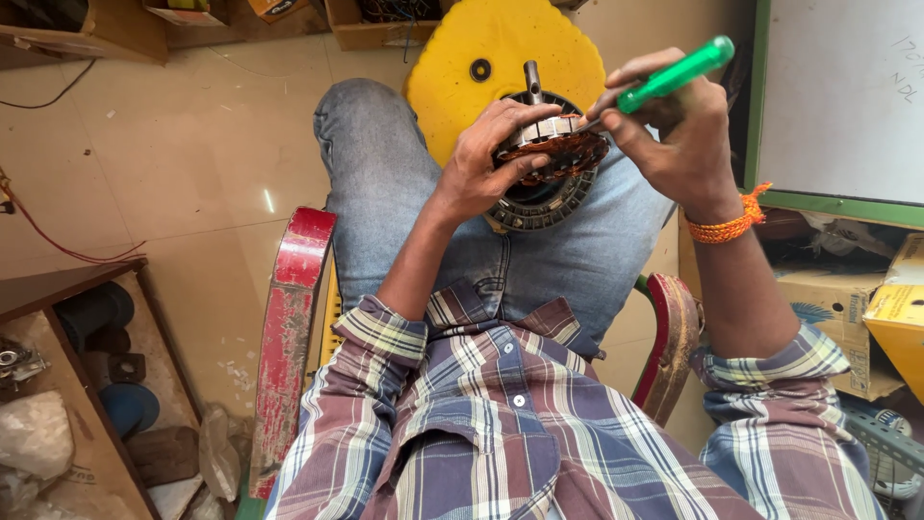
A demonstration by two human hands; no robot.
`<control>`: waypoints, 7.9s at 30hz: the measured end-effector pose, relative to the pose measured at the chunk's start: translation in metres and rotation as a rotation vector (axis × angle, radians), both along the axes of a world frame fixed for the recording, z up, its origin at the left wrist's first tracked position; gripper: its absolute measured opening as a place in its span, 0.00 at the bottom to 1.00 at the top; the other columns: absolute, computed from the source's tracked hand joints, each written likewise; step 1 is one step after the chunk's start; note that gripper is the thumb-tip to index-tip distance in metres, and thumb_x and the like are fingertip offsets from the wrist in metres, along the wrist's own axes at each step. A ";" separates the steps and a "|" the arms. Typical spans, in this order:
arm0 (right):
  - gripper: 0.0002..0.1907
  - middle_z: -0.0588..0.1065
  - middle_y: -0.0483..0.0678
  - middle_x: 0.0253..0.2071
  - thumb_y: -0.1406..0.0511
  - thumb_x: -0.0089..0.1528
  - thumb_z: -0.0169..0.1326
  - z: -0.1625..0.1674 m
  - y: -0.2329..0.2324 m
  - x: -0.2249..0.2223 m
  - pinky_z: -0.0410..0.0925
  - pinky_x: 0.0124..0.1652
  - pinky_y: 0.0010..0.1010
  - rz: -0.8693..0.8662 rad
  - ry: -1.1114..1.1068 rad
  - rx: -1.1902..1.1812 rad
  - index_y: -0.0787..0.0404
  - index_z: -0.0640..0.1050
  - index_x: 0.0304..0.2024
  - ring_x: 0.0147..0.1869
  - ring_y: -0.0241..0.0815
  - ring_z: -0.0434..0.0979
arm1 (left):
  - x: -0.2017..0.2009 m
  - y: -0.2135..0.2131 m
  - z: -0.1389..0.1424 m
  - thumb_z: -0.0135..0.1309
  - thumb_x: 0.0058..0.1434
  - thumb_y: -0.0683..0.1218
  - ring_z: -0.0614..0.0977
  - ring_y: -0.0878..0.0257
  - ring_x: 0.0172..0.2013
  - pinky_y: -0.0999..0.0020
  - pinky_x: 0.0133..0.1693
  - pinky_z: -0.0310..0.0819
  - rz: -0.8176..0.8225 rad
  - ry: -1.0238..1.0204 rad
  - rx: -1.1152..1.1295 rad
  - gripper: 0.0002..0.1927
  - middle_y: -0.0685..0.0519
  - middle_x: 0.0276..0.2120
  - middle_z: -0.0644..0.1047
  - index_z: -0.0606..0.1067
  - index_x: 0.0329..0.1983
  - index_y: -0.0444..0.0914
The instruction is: The person sits in a chair with an electric motor armature on their lap and repairs it. They use a green-handled screwdriver to pry and adjust parts on the armature, cut material with scissors, fit small insulating pieces between the copper windings, and work the component around the motor while reaching to the workbench for tools.
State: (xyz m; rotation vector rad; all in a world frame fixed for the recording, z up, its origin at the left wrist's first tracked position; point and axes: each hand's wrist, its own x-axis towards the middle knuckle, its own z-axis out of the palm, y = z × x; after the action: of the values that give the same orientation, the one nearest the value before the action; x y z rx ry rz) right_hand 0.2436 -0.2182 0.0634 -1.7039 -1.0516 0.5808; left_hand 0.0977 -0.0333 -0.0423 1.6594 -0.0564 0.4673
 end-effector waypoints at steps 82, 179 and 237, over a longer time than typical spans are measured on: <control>0.09 0.78 0.54 0.47 0.77 0.73 0.58 -0.010 -0.019 -0.029 0.79 0.53 0.30 -0.270 -0.032 0.062 0.72 0.72 0.52 0.54 0.45 0.84 | 0.021 -0.004 0.042 0.63 0.57 0.43 0.80 0.53 0.53 0.57 0.57 0.73 -0.004 0.204 0.271 0.30 0.54 0.49 0.78 0.72 0.64 0.45; 0.07 0.80 0.56 0.46 0.78 0.70 0.59 0.011 0.005 -0.030 0.78 0.54 0.31 -0.063 -0.248 -0.081 0.71 0.73 0.47 0.56 0.45 0.84 | 0.001 -0.022 0.009 0.66 0.62 0.43 0.82 0.57 0.51 0.64 0.55 0.78 0.258 0.010 -0.025 0.19 0.50 0.48 0.79 0.77 0.56 0.38; 0.14 0.78 0.50 0.36 0.68 0.69 0.59 0.087 0.144 0.139 0.71 0.38 0.31 -0.303 -0.261 -0.228 0.63 0.78 0.57 0.37 0.39 0.80 | 0.007 0.018 0.026 0.51 0.72 0.46 0.82 0.59 0.34 0.66 0.40 0.74 0.571 0.036 -0.101 0.11 0.49 0.33 0.80 0.80 0.44 0.35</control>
State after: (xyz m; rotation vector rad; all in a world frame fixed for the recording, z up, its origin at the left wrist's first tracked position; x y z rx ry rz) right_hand 0.3823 -0.0741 0.1507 -2.1356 -0.9043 0.2956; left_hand 0.1042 -0.0157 -0.0167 1.5703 0.4720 0.8538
